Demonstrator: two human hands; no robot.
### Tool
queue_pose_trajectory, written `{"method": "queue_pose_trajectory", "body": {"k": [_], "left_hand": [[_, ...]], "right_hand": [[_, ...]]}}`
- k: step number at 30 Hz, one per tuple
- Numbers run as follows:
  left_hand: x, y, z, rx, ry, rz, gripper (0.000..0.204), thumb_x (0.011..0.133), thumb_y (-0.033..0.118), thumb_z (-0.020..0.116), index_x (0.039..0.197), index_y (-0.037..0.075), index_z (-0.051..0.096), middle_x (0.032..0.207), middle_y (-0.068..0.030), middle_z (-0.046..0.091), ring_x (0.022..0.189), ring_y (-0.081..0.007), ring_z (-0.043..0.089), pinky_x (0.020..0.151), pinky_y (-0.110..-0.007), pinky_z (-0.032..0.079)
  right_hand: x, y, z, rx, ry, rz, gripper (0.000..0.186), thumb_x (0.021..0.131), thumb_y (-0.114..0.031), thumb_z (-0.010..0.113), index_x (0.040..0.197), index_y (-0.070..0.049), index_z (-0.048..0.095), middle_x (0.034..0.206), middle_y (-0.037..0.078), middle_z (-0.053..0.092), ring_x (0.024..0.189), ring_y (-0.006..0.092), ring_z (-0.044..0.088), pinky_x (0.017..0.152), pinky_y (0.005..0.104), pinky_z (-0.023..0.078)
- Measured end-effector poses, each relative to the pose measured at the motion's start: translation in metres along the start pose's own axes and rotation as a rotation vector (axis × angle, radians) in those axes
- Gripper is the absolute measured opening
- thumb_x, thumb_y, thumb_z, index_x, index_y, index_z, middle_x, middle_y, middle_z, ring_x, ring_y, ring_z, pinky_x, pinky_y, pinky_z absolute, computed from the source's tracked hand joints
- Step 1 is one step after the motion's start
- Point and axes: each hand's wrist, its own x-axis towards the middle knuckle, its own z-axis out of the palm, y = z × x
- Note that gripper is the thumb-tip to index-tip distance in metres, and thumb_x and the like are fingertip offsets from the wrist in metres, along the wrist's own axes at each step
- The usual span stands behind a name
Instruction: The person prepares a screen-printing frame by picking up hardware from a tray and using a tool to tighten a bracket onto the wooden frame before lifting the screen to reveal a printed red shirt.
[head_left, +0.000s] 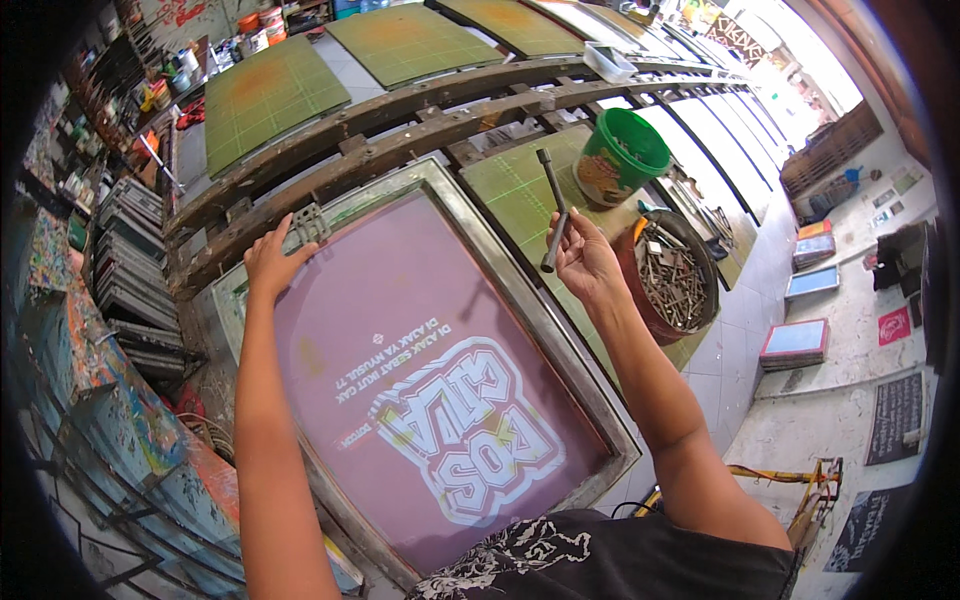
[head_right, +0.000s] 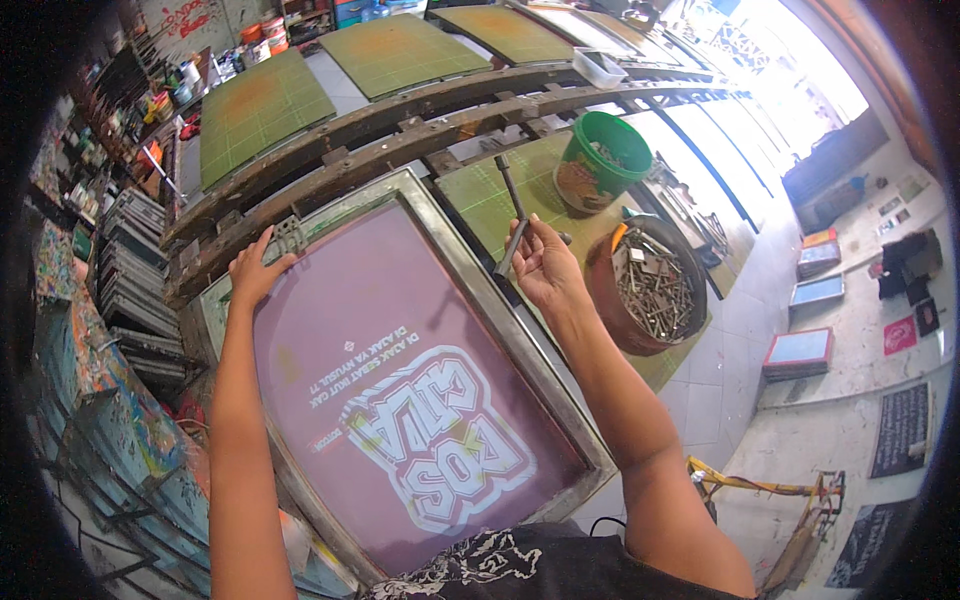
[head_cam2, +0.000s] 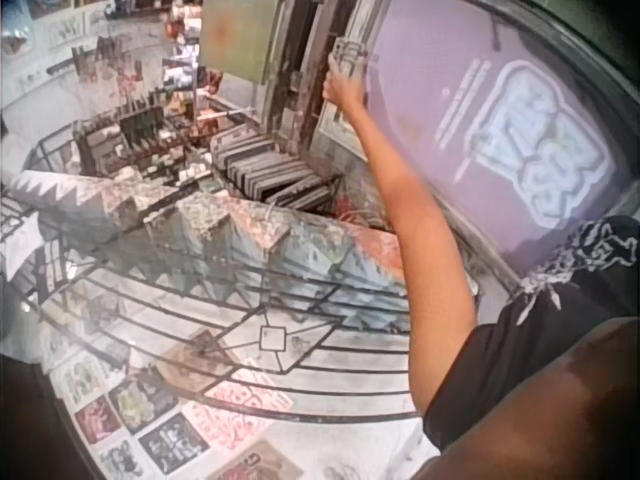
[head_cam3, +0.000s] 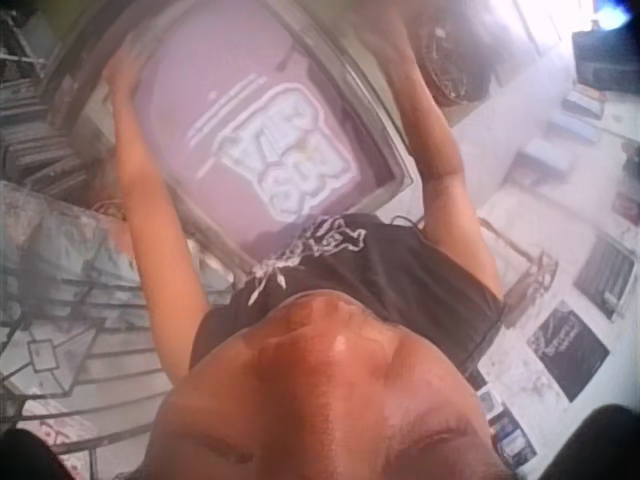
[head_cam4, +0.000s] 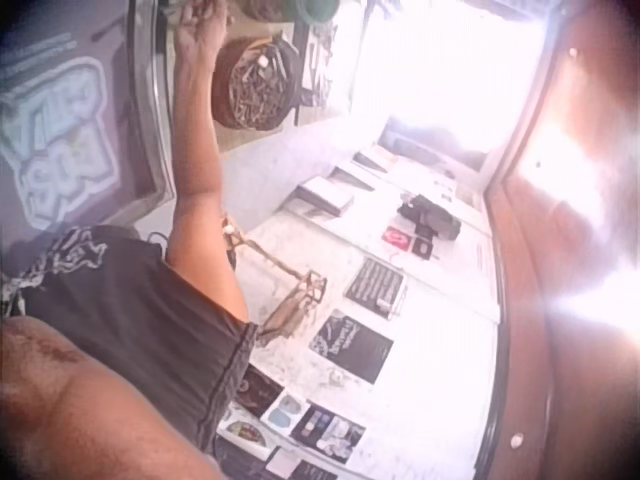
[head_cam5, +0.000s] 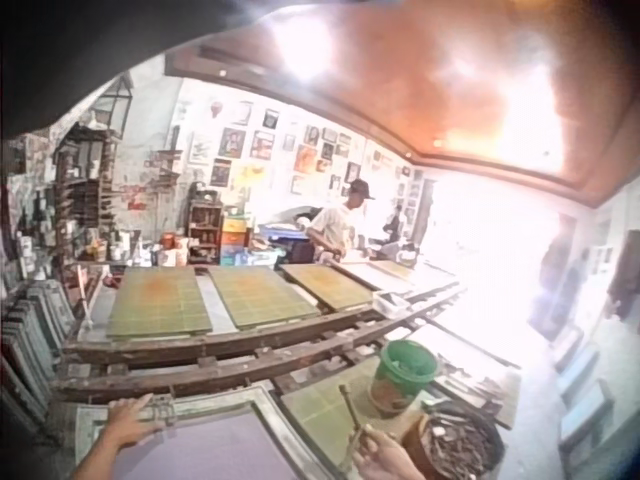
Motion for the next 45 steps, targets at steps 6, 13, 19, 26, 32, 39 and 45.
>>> {"method": "queue_pose_trajectory", "body": {"k": [6, 13, 19, 26, 32, 39, 45], "left_hand": [[-0.005, -0.01, -0.003, -0.001, 0.033, -0.011, 0.087, 0.071, 0.07, 0.066, 0.143, 0.025, 0.047, 0.116, -0.0117, 0.064, 0.114, -0.0304, 0.056, 0.094, -0.045, 0.037], [-0.006, 0.001, -0.011, -0.019, -0.005, -0.006, 0.086, 0.072, 0.069, 0.065, 0.145, 0.026, 0.045, 0.119, -0.0122, 0.062, 0.116, -0.0315, 0.055, 0.095, -0.044, 0.037], [-0.006, 0.008, -0.009, -0.055, 0.009, -0.008, 0.087, 0.072, 0.069, 0.066, 0.145, 0.026, 0.045, 0.119, -0.0119, 0.062, 0.116, -0.0305, 0.054, 0.097, -0.043, 0.035], [-0.01, 0.002, -0.01, -0.058, 0.013, -0.021, 0.087, 0.073, 0.07, 0.065, 0.145, 0.025, 0.045, 0.116, -0.0111, 0.062, 0.114, -0.0295, 0.054, 0.097, -0.041, 0.034], [-0.011, 0.004, -0.01, -0.08, 0.027, -0.019, 0.089, 0.072, 0.073, 0.063, 0.145, 0.025, 0.046, 0.113, -0.0101, 0.062, 0.111, -0.0285, 0.054, 0.098, -0.04, 0.033], [-0.011, 0.005, -0.009, -0.083, 0.039, -0.056, 0.09, 0.068, 0.076, 0.063, 0.142, 0.027, 0.049, 0.113, -0.0072, 0.062, 0.113, -0.0243, 0.052, 0.098, -0.038, 0.032], [-0.011, 0.003, -0.008, -0.07, 0.041, -0.045, 0.087, 0.069, 0.078, 0.061, 0.134, 0.02, 0.056, 0.118, -0.009, 0.061, 0.115, -0.0256, 0.052, 0.099, -0.04, 0.032]], "right_hand": [[0.005, 0.057, 0.039, -0.231, -0.086, -0.283, 0.017, 0.094, -0.016, 0.064, 0.108, -0.013, 0.056, 0.105, 0.008, 0.065, 0.091, 0.0211, 0.065, 0.069, 0.0309, 0.057], [0.024, 0.054, 0.089, -0.967, -0.379, -0.405, 0.016, 0.096, -0.021, 0.062, 0.103, -0.007, 0.058, 0.09, 0.005, 0.065, 0.074, 0.0107, 0.062, 0.062, 0.0254, 0.053], [0.084, 0.075, 0.132, -1.412, -0.742, -0.589, 0.01, 0.094, -0.009, 0.061, 0.102, -0.004, 0.06, 0.095, 0.007, 0.064, 0.084, 0.016, 0.064, 0.079, 0.0283, 0.054], [0.097, 0.152, 0.209, -1.932, -1.056, -1.179, 0.022, 0.082, 0.0, 0.059, 0.103, -0.004, 0.063, 0.106, 0.013, 0.063, 0.093, 0.0365, 0.064, 0.082, 0.042, 0.053], [0.106, 0.197, 0.228, -2.018, -1.268, -1.257, 0.017, 0.082, -0.003, 0.055, 0.098, -0.004, 0.061, 0.102, 0.013, 0.061, 0.092, 0.0356, 0.065, 0.078, 0.0451, 0.053], [0.113, 0.218, 0.226, -2.006, -1.232, -1.312, 0.02, 0.084, -0.004, 0.054, 0.101, -0.006, 0.062, 0.1, 0.011, 0.06, 0.093, 0.0346, 0.065, 0.078, 0.0447, 0.053], [0.107, 0.235, 0.231, -1.99, -1.268, -1.238, 0.026, 0.081, 0.001, 0.053, 0.104, -0.005, 0.064, 0.109, 0.01, 0.063, 0.094, 0.0353, 0.065, 0.08, 0.0431, 0.053]]}}
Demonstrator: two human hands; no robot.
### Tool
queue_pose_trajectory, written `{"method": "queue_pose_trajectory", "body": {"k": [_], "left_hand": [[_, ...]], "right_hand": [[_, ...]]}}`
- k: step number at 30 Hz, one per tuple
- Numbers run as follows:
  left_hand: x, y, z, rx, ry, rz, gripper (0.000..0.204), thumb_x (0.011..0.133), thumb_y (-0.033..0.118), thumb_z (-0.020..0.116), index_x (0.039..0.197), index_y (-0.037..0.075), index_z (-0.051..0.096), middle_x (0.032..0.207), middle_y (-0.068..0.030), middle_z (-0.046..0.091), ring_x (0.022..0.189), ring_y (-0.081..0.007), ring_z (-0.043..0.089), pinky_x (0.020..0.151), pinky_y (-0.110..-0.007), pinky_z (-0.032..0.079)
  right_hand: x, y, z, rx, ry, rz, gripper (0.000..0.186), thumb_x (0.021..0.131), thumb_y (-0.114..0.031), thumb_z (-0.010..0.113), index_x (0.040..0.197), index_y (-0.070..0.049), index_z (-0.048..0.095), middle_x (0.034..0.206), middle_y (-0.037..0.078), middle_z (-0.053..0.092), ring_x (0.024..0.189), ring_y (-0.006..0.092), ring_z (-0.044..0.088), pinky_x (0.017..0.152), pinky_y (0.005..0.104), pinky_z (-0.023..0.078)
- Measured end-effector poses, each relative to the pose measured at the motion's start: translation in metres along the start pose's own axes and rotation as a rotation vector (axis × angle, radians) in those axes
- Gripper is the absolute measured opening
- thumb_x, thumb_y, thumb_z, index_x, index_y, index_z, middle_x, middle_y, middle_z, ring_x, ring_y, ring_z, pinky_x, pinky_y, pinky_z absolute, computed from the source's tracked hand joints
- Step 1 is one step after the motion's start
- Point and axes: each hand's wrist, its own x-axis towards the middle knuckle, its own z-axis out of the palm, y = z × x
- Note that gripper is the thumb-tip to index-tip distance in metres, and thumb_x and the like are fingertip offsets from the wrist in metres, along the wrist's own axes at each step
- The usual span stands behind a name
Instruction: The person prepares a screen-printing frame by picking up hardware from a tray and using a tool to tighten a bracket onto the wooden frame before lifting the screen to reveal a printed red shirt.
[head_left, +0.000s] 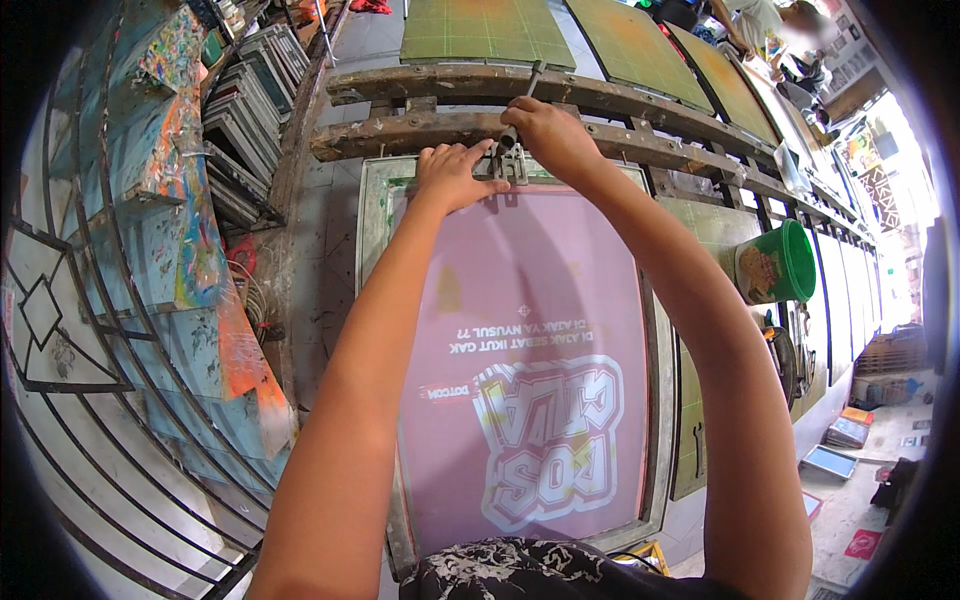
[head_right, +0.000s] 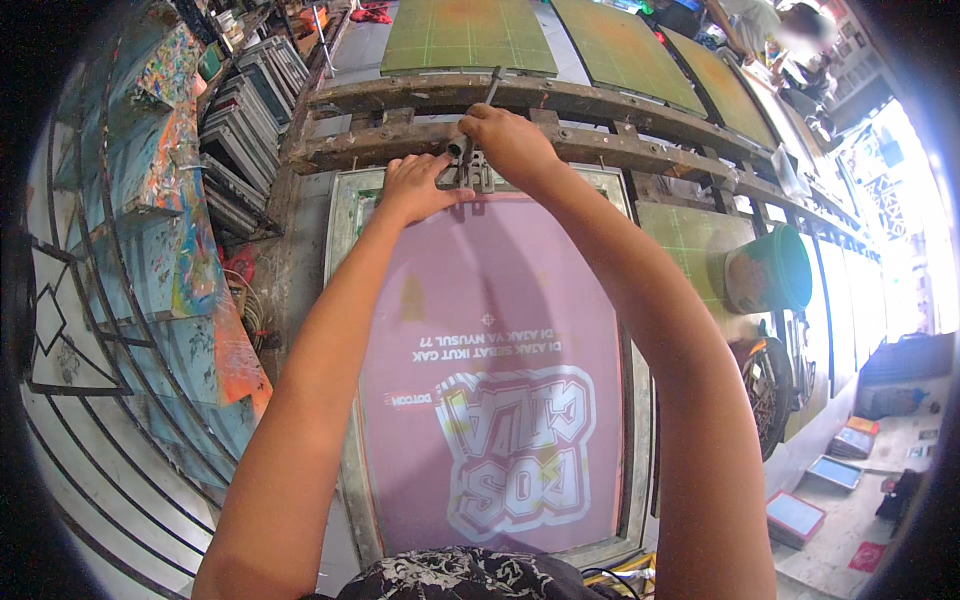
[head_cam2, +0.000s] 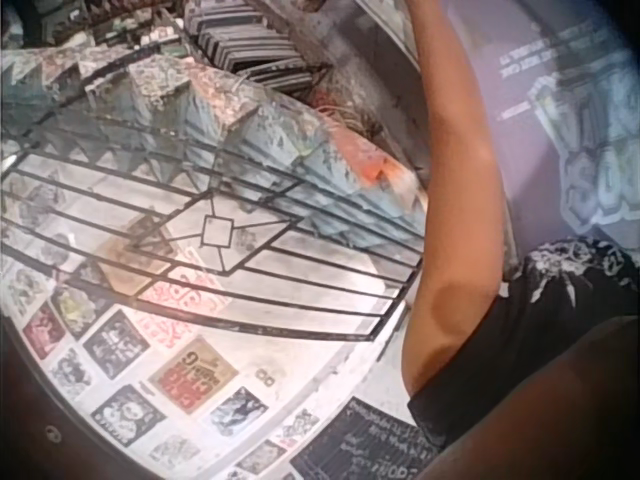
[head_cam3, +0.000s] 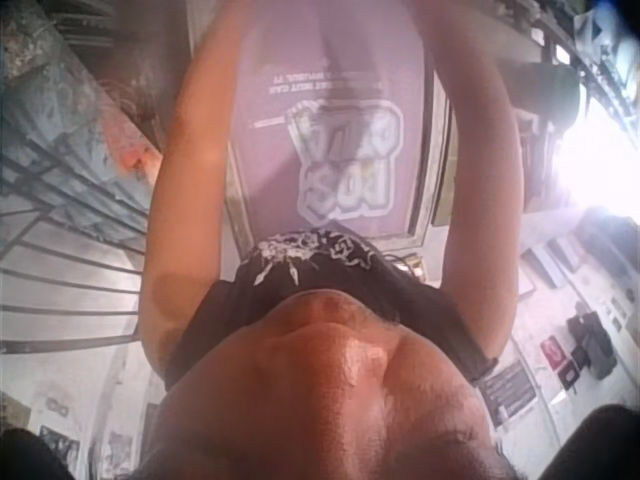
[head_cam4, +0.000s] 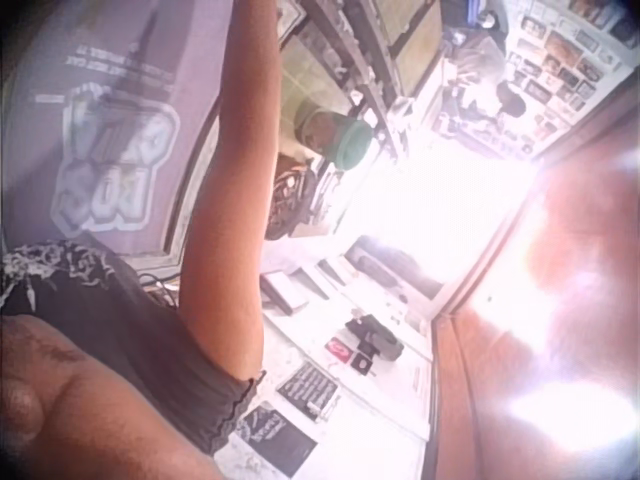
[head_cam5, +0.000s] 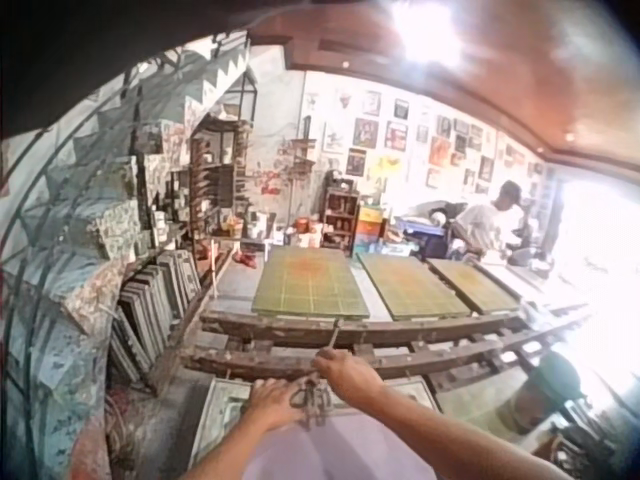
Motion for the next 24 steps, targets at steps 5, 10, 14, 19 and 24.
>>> {"method": "queue_pose_trajectory", "body": {"k": [5, 10, 14, 19, 24], "left_hand": [[-0.001, 0.003, -0.004, 0.029, -0.016, -0.005, 0.086, 0.07, 0.078, 0.06, 0.126, 0.013, 0.061, 0.122, -0.0114, 0.06, 0.117, -0.0276, 0.052, 0.1, -0.041, 0.033], [0.0, 0.002, -0.003, 0.052, -0.035, -0.011, 0.089, 0.071, 0.078, 0.06, 0.14, 0.024, 0.051, 0.123, -0.0112, 0.059, 0.119, -0.028, 0.051, 0.102, -0.042, 0.032], [0.001, -0.001, 0.002, 0.029, -0.009, -0.009, 0.091, 0.07, 0.08, 0.059, 0.144, 0.029, 0.045, 0.122, -0.0094, 0.06, 0.12, -0.0271, 0.051, 0.103, -0.042, 0.031], [0.004, -0.001, 0.012, 0.042, 0.006, -0.003, 0.093, 0.068, 0.083, 0.057, 0.143, 0.03, 0.047, 0.118, -0.0069, 0.062, 0.118, -0.0243, 0.052, 0.1, -0.038, 0.03], [0.003, -0.003, 0.007, 0.02, 0.016, -0.002, 0.092, 0.068, 0.081, 0.059, 0.143, 0.029, 0.047, 0.117, -0.0068, 0.062, 0.117, -0.0243, 0.052, 0.099, -0.037, 0.031]], "right_hand": [[0.001, -0.003, 0.004, -0.027, -0.037, -0.064, 0.025, 0.082, 0.0, 0.054, 0.105, -0.005, 0.064, 0.106, 0.011, 0.063, 0.094, 0.0345, 0.065, 0.078, 0.043, 0.053], [0.013, -0.006, -0.003, -0.233, -0.179, -0.045, 0.022, 0.086, -0.01, 0.057, 0.106, -0.008, 0.064, 0.098, 0.009, 0.066, 0.094, 0.0311, 0.065, 0.077, 0.0426, 0.053], [0.034, 0.0, -0.016, -0.458, 0.028, -0.5, 0.018, 0.088, -0.02, 0.06, 0.102, -0.009, 0.063, 0.091, 0.013, 0.069, 0.091, 0.035, 0.066, 0.075, 0.0483, 0.053], [0.047, 0.005, -0.004, -0.175, -0.264, 0.185, 0.034, 0.083, -0.028, 0.069, 0.104, -0.002, 0.064, 0.09, 0.021, 0.068, 0.089, 0.038, 0.067, 0.077, 0.0473, 0.053], [0.055, -0.001, -0.007, -0.109, -0.234, 0.297, 0.033, 0.081, -0.024, 0.071, 0.096, 0.004, 0.064, 0.083, 0.022, 0.069, 0.08, 0.0361, 0.069, 0.073, 0.0421, 0.054]]}}
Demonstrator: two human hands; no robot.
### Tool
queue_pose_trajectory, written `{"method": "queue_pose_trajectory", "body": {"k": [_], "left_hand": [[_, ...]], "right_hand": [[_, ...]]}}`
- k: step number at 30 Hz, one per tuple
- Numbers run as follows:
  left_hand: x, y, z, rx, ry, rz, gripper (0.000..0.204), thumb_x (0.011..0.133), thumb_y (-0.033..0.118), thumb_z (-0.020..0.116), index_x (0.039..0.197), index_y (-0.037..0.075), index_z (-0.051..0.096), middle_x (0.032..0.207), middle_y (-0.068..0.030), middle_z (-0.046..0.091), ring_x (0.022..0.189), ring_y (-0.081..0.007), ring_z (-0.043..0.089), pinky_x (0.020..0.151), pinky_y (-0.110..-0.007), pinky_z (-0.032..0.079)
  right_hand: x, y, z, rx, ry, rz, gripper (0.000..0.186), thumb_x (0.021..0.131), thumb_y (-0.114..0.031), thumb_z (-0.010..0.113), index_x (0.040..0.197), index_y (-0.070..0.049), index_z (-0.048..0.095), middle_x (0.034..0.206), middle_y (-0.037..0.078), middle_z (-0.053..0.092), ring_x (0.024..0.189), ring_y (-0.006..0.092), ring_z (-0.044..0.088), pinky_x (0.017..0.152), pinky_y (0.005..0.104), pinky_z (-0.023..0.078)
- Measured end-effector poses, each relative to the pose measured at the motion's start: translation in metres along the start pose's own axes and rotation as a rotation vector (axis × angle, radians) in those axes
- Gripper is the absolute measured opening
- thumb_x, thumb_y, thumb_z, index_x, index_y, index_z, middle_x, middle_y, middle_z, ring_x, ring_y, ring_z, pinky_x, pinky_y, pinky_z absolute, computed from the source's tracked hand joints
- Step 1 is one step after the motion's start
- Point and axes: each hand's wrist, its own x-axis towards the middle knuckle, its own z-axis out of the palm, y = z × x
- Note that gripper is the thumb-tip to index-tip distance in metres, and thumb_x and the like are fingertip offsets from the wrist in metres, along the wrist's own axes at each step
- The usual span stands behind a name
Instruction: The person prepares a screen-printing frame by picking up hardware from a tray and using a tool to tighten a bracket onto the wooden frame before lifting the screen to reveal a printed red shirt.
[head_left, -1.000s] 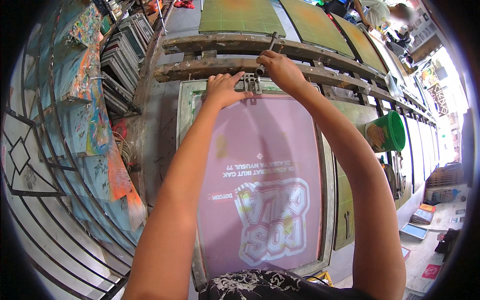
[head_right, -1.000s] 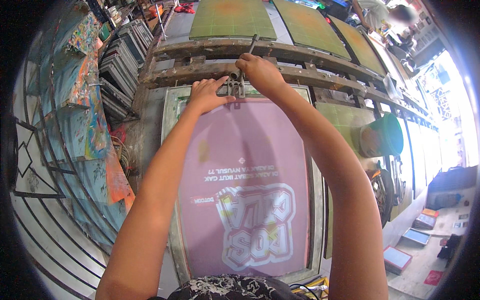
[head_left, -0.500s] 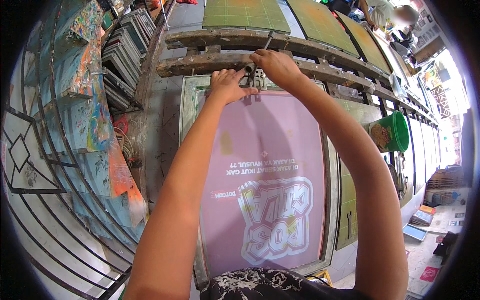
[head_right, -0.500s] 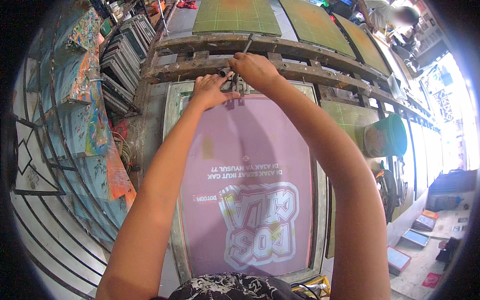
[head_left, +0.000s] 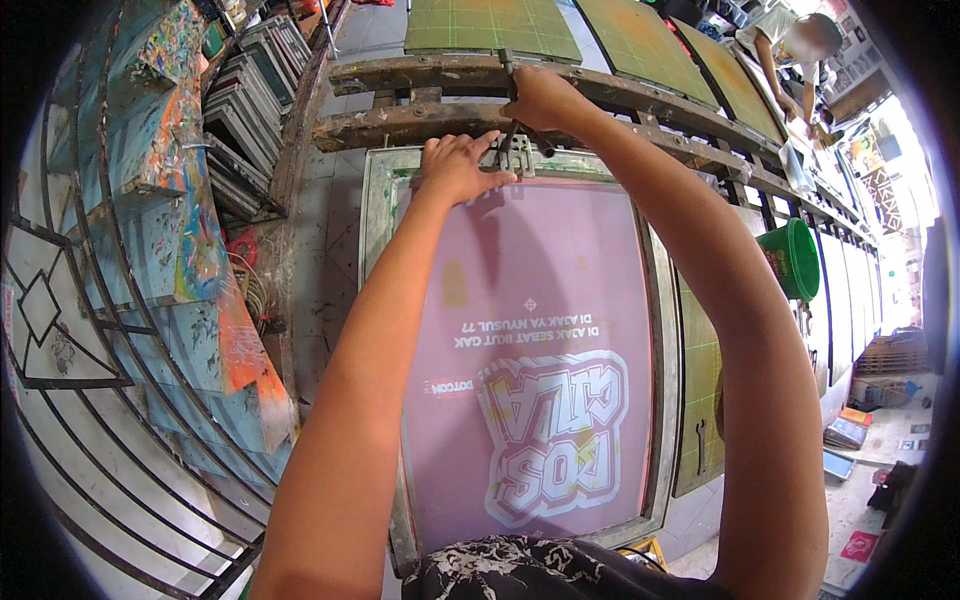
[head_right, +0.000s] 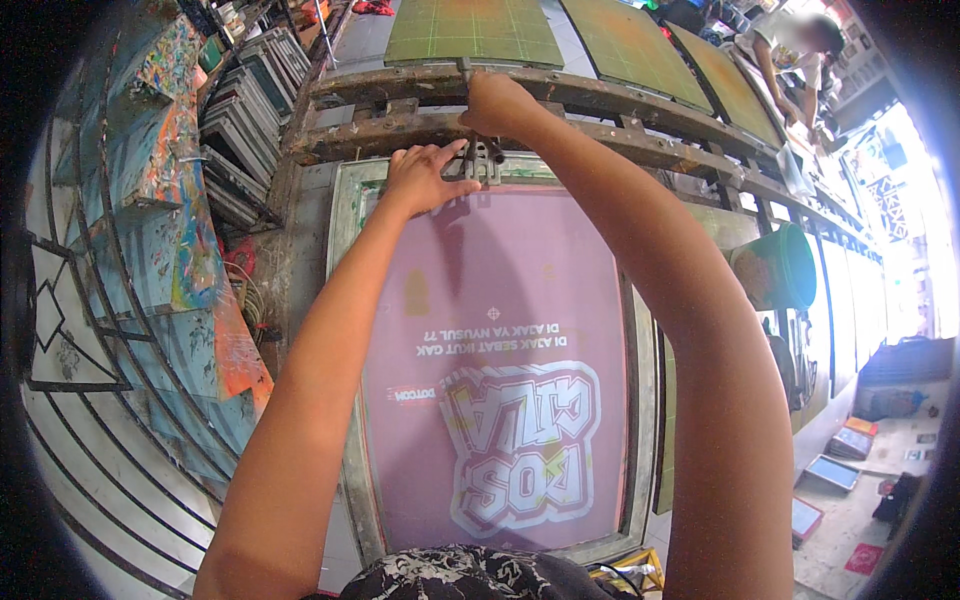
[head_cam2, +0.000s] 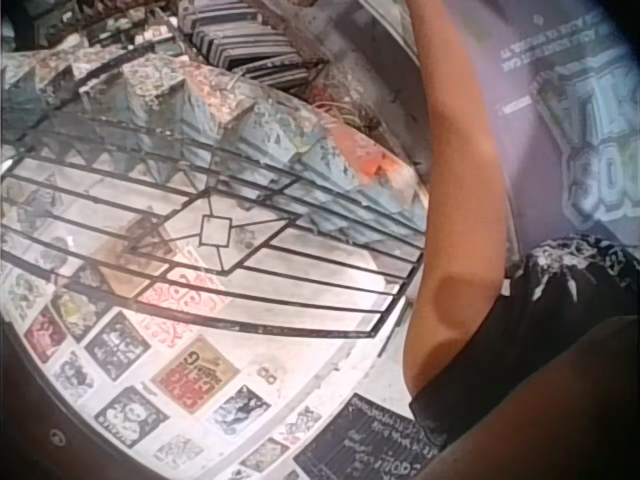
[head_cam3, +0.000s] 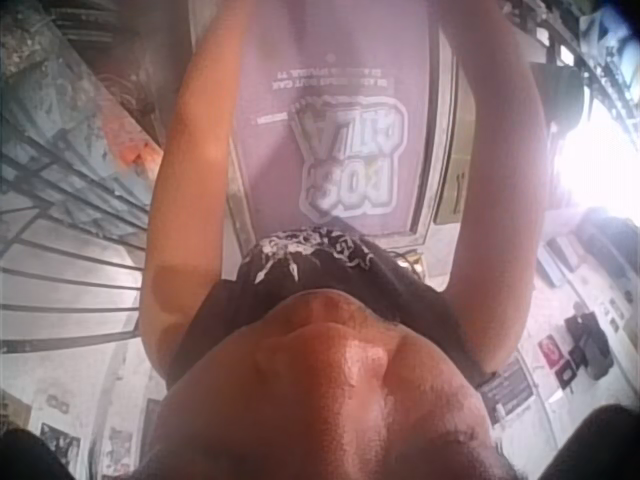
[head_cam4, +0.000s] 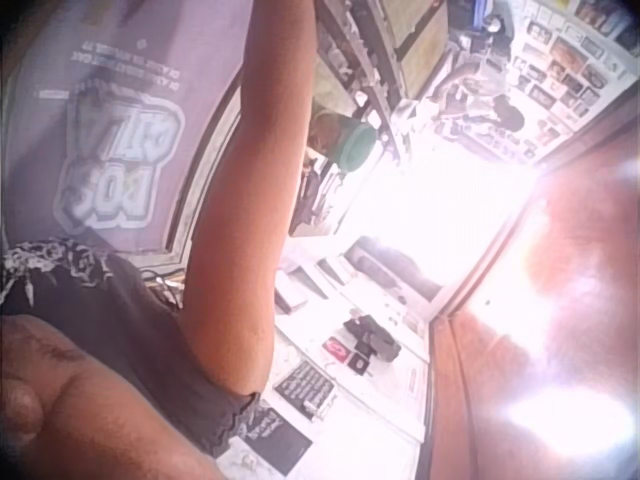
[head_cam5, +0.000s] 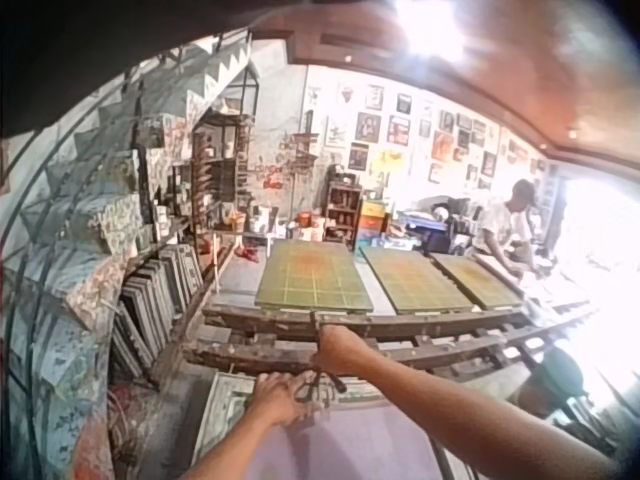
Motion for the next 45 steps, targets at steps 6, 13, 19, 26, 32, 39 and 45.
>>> {"method": "queue_pose_trajectory", "body": {"k": [6, 13, 19, 26, 32, 39, 45], "left_hand": [[-0.001, 0.003, -0.008, -0.002, -0.071, -0.028, 0.09, 0.071, 0.076, 0.061, 0.145, 0.027, 0.044, 0.122, -0.0094, 0.06, 0.12, -0.0263, 0.051, 0.102, -0.041, 0.031], [-0.002, 0.012, -0.015, -0.03, -0.101, -0.039, 0.091, 0.071, 0.076, 0.062, 0.145, 0.026, 0.045, 0.123, -0.0084, 0.06, 0.119, -0.0232, 0.051, 0.103, -0.04, 0.03], [-0.002, 0.013, -0.016, -0.045, -0.109, -0.015, 0.089, 0.072, 0.073, 0.063, 0.145, 0.025, 0.044, 0.123, -0.0068, 0.061, 0.119, -0.0236, 0.05, 0.102, -0.04, 0.03], [-0.005, 0.008, -0.019, -0.022, -0.12, -0.032, 0.088, 0.073, 0.071, 0.064, 0.145, 0.026, 0.044, 0.123, -0.0092, 0.06, 0.119, -0.0248, 0.051, 0.102, -0.041, 0.03], [-0.003, 0.007, -0.016, -0.031, -0.114, -0.026, 0.088, 0.073, 0.072, 0.063, 0.146, 0.027, 0.042, 0.123, -0.0089, 0.06, 0.119, -0.0254, 0.051, 0.102, -0.041, 0.031], [-0.002, 0.004, -0.011, -0.026, -0.061, -0.008, 0.09, 0.071, 0.075, 0.063, 0.145, 0.027, 0.044, 0.118, -0.0068, 0.061, 0.116, -0.0243, 0.051, 0.098, -0.04, 0.031], [-0.004, 0.008, -0.013, -0.028, -0.068, -0.014, 0.089, 0.073, 0.073, 0.063, 0.146, 0.027, 0.042, 0.126, -0.0065, 0.058, 0.12, -0.0245, 0.051, 0.101, -0.041, 0.031]], "right_hand": [[-0.006, 0.017, -0.025, 0.522, -0.012, 0.114, 0.021, 0.086, -0.019, 0.072, 0.091, 0.0, 0.064, 0.075, 0.01, 0.07, 0.073, 0.0162, 0.071, 0.064, 0.0297, 0.053], [-0.014, 0.046, 0.022, 1.725, 0.227, 0.385, 0.011, 0.096, -0.011, 0.06, 0.105, -0.007, 0.055, 0.105, 0.009, 0.068, 0.097, 0.0179, 0.068, 0.076, 0.0311, 0.055], [-0.019, 0.043, 0.072, 2.044, 0.414, 0.335, 0.018, 0.094, -0.004, 0.058, 0.109, -0.005, 0.048, 0.103, 0.009, 0.065, 0.083, 0.0156, 0.06, 0.068, 0.0326, 0.047], [-0.018, 0.025, 0.082, 2.132, 0.449, 0.259, 0.021, 0.093, -0.003, 0.06, 0.108, -0.005, 0.045, 0.103, 0.013, 0.063, 0.085, 0.0207, 0.064, 0.075, 0.0353, 0.054], [-0.017, 0.024, 0.082, 2.08, 0.431, 0.242, 0.019, 0.094, -0.005, 0.06, 0.107, -0.006, 0.047, 0.102, 0.011, 0.065, 0.085, 0.0188, 0.063, 0.072, 0.0309, 0.051], [-0.024, 0.016, 0.08, 1.94, 0.366, 0.238, 0.014, 0.095, -0.006, 0.057, 0.106, -0.008, 0.048, 0.105, 0.01, 0.064, 0.092, 0.0191, 0.063, 0.081, 0.0339, 0.051], [-0.027, 0.015, 0.085, 1.928, 0.368, 0.171, 0.011, 0.096, -0.005, 0.056, 0.103, -0.009, 0.049, 0.106, 0.01, 0.065, 0.09, 0.017, 0.062, 0.078, 0.0304, 0.05]]}}
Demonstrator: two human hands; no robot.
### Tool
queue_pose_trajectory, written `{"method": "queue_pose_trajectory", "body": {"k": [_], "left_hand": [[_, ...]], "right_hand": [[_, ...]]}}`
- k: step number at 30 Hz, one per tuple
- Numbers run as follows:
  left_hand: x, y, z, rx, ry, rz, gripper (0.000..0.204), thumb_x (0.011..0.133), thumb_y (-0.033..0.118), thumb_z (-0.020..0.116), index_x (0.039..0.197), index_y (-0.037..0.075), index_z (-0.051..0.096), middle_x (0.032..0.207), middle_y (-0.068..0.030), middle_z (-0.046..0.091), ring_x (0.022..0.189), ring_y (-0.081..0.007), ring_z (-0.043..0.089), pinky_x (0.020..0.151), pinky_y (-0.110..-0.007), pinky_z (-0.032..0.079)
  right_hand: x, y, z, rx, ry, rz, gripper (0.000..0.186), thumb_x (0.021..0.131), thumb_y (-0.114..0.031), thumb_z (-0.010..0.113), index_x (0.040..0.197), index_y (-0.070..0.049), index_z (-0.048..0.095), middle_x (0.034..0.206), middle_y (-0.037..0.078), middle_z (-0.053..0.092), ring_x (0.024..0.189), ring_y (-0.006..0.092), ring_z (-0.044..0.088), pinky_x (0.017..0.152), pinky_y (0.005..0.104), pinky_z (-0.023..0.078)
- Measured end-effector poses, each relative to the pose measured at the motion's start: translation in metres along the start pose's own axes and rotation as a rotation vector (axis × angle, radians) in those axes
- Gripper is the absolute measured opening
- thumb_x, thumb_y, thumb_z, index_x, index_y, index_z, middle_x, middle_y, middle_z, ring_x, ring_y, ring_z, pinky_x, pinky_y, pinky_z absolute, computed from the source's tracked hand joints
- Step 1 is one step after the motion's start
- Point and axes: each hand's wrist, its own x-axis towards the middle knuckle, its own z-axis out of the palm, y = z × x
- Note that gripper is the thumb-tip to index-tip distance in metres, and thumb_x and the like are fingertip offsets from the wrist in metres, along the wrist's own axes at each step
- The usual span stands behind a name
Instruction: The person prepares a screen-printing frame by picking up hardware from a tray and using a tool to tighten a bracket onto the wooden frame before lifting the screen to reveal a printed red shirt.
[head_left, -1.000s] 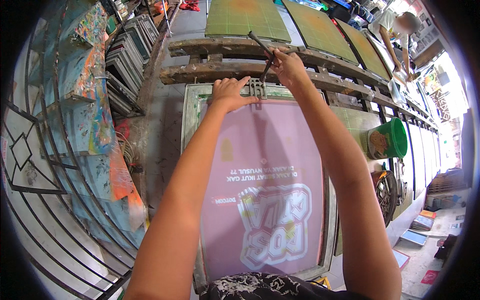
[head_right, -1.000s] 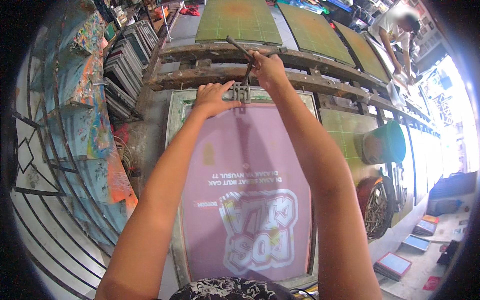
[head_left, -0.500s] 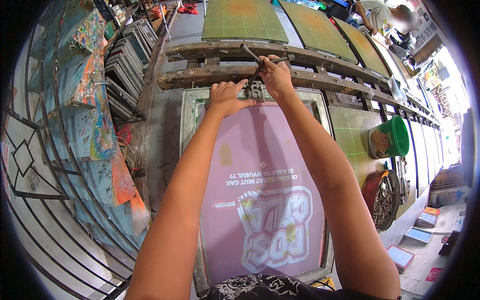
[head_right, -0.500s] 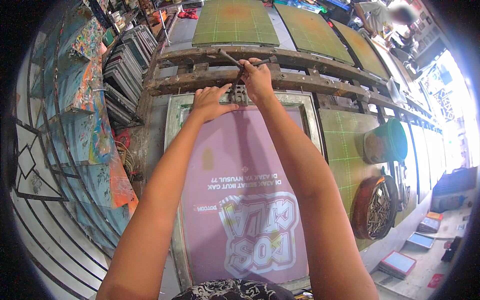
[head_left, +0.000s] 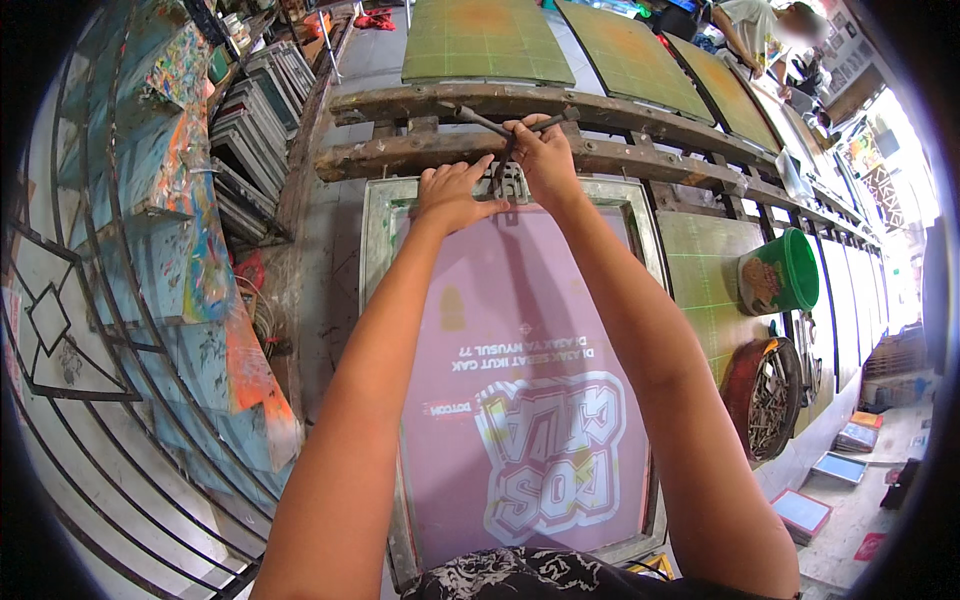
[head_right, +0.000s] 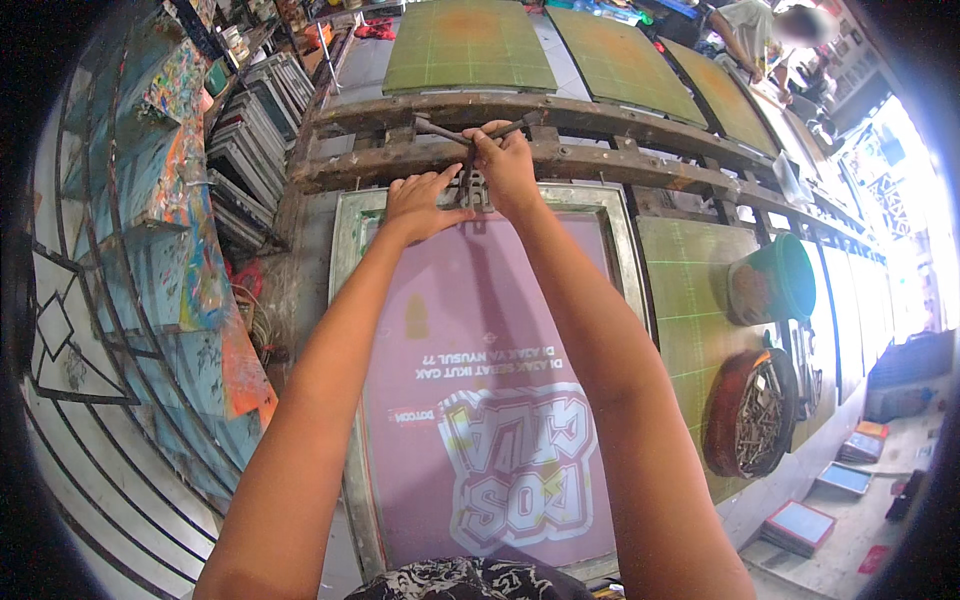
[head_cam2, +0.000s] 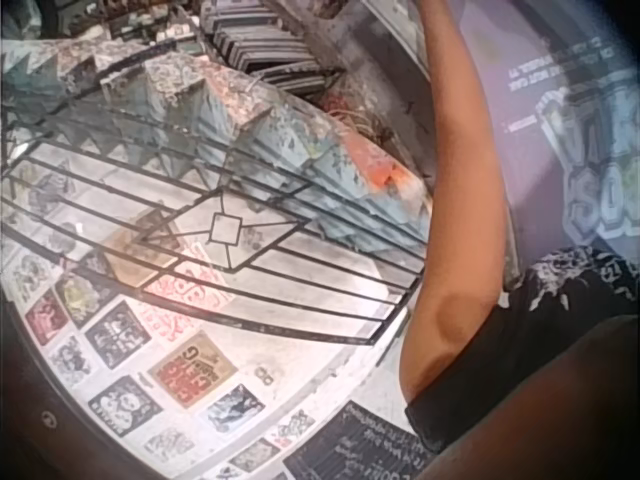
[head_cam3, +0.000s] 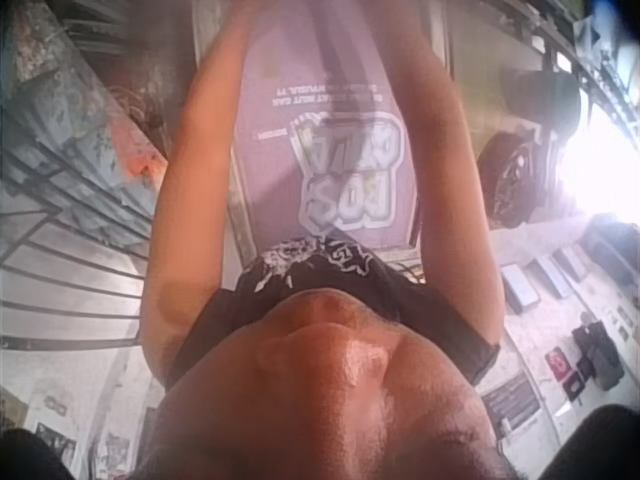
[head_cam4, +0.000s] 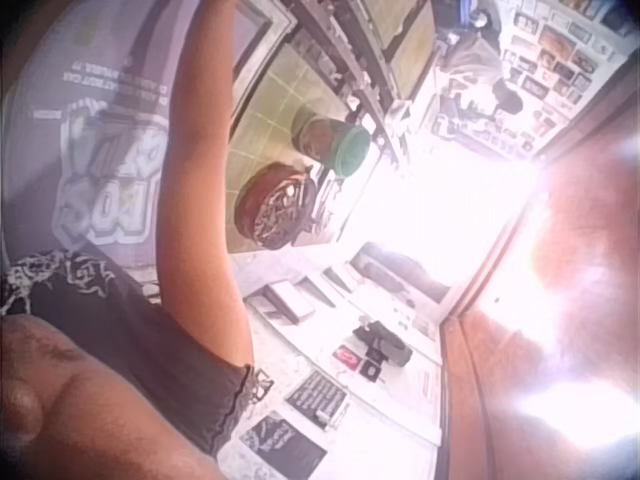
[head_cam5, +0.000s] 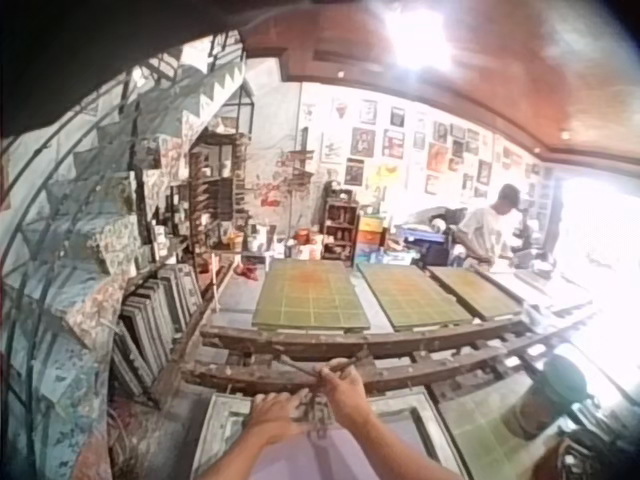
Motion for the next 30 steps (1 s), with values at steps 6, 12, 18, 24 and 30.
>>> {"method": "queue_pose_trajectory", "body": {"k": [6, 12, 18, 24, 30], "left_hand": [[0.004, -0.006, 0.005, -0.106, 0.056, 0.02, 0.068, 0.08, 0.067, 0.061, 0.136, 0.03, 0.054, 0.126, -0.0039, 0.06, 0.124, -0.0237, 0.049, 0.105, -0.04, 0.028], [0.014, -0.003, -0.003, -0.204, -0.002, -0.102, 0.05, 0.087, 0.059, 0.059, 0.123, 0.025, 0.066, 0.122, -0.0056, 0.064, 0.121, -0.0245, 0.054, 0.107, -0.044, 0.026], [0.019, 0.016, -0.001, -0.186, 0.097, -0.163, 0.04, 0.086, 0.053, 0.063, 0.114, 0.024, 0.07, 0.118, -0.0056, 0.067, 0.116, -0.0249, 0.059, 0.107, -0.054, 0.025], [0.018, 0.012, 0.01, -0.153, 0.152, -0.168, 0.039, 0.087, 0.053, 0.061, 0.111, 0.025, 0.072, 0.115, -0.0039, 0.069, 0.111, -0.0246, 0.062, 0.11, -0.057, 0.02], [0.02, 0.019, 0.019, -0.165, 0.196, -0.12, 0.041, 0.088, 0.056, 0.058, 0.111, 0.024, 0.072, 0.114, -0.0029, 0.069, 0.108, -0.0246, 0.063, 0.111, -0.058, 0.02]], "right_hand": [[-0.004, 0.005, 0.001, -0.044, -0.055, -0.051, 0.011, 0.095, -0.004, 0.057, 0.102, -0.008, 0.05, 0.103, 0.01, 0.066, 0.087, 0.0131, 0.062, 0.074, 0.0253, 0.05], [-0.008, 0.008, 0.013, -0.088, 0.011, -0.086, 0.008, 0.093, -0.004, 0.06, 0.098, -0.006, 0.054, 0.1, 0.009, 0.068, 0.076, 0.0077, 0.055, 0.063, 0.0215, 0.045], [-0.01, 0.007, 0.007, -0.213, 0.068, -0.08, 0.009, 0.091, -0.007, 0.064, 0.099, -0.004, 0.06, 0.092, 0.004, 0.067, 0.073, 0.0069, 0.054, 0.064, 0.0227, 0.045], [-0.02, -0.022, -0.014, -0.41, -0.12, -0.058, 0.037, 0.091, -0.005, 0.062, 0.126, -0.002, 0.054, 0.109, 0.007, 0.067, 0.094, 0.0126, 0.061, 0.082, 0.0285, 0.051], [-0.027, -0.099, -0.039, -1.127, 0.122, -0.593, 0.051, 0.084, -0.021, 0.072, 0.126, 0.002, 0.056, 0.118, 0.02, 0.063, 0.107, 0.0287, 0.063, 0.09, 0.038, 0.05]]}}
